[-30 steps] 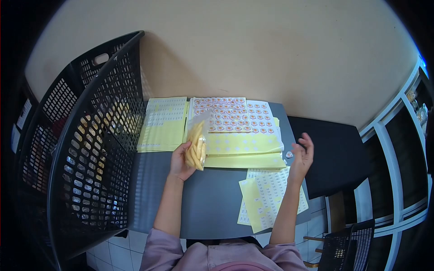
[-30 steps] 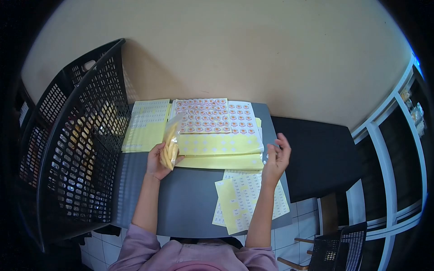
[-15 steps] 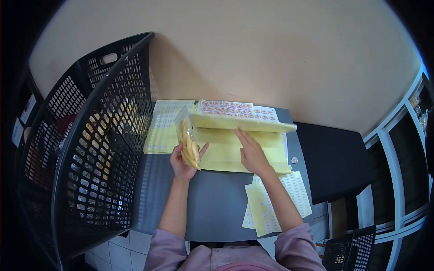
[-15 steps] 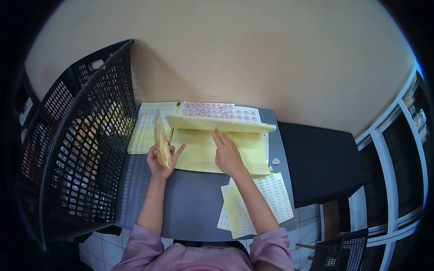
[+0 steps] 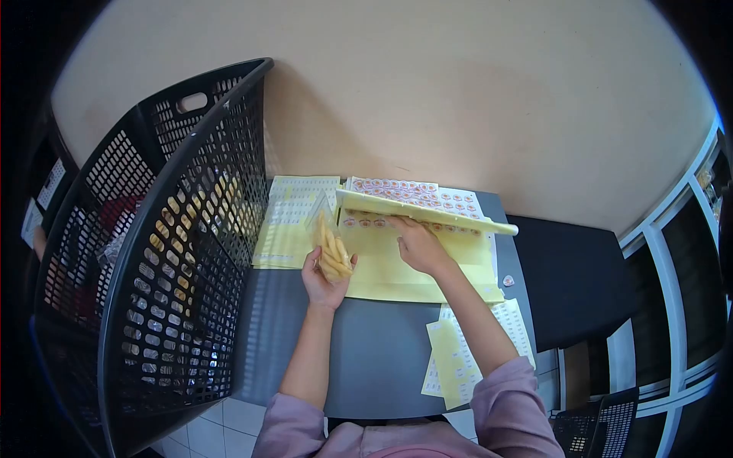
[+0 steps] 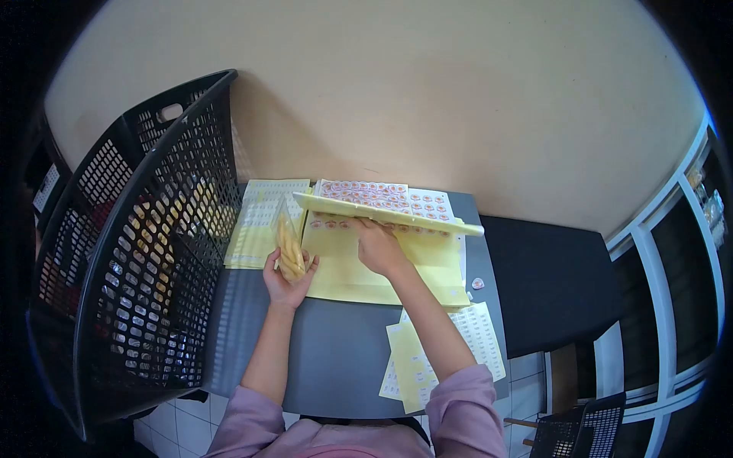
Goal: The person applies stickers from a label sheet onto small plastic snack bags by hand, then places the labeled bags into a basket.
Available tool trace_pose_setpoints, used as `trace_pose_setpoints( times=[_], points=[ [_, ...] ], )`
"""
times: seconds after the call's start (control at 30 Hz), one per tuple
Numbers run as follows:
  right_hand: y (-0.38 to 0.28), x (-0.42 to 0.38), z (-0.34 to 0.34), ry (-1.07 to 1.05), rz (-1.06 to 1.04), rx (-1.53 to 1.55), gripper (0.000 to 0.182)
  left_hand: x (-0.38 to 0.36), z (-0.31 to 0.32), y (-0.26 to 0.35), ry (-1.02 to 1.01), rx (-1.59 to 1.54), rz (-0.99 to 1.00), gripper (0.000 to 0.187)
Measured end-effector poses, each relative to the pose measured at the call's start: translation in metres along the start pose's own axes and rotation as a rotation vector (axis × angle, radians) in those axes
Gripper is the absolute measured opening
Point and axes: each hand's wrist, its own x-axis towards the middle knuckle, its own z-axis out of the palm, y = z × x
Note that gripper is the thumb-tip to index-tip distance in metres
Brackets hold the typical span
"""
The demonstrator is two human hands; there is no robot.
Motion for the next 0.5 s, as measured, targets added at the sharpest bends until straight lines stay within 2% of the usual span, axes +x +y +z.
trace_pose_setpoints(
  times=[0.1,0.17,0.23,0.3,0.33,0.43,0.5],
  points=[
    [-0.005,-0.002,-0.011,-0.095,-0.028,-0.002,0.045,0.004,-0.006,0.0,-0.035,0.012,-0.016,0.035],
    [0.008,-0.008,-0.008,-0.249,-0.092,-0.147,0.041,0.006,-0.006,-0.001,-0.064,0.028,-0.02,0.039],
    [0.014,-0.014,-0.017,-0.326,-0.083,-0.082,0.038,0.004,-0.002,-0.003,-0.264,0.093,-0.073,0.052],
    [0.018,-0.024,-0.03,-0.426,0.082,-0.133,0.038,0.003,-0.003,-0.002,-0.306,0.069,-0.135,0.055],
    [0.026,-0.029,-0.034,-0.426,0.082,-0.136,0.038,0.004,-0.003,-0.002,-0.353,0.045,-0.193,0.059],
    [0.045,-0.049,-0.049,-0.553,0.115,-0.224,0.038,0.0,0.003,-0.005,-0.398,0.101,-0.173,0.062],
    [0.049,-0.058,-0.061,-0.723,0.371,-0.342,0.04,-0.001,0.004,-0.006,-0.412,0.108,-0.159,0.064]
  ],
)
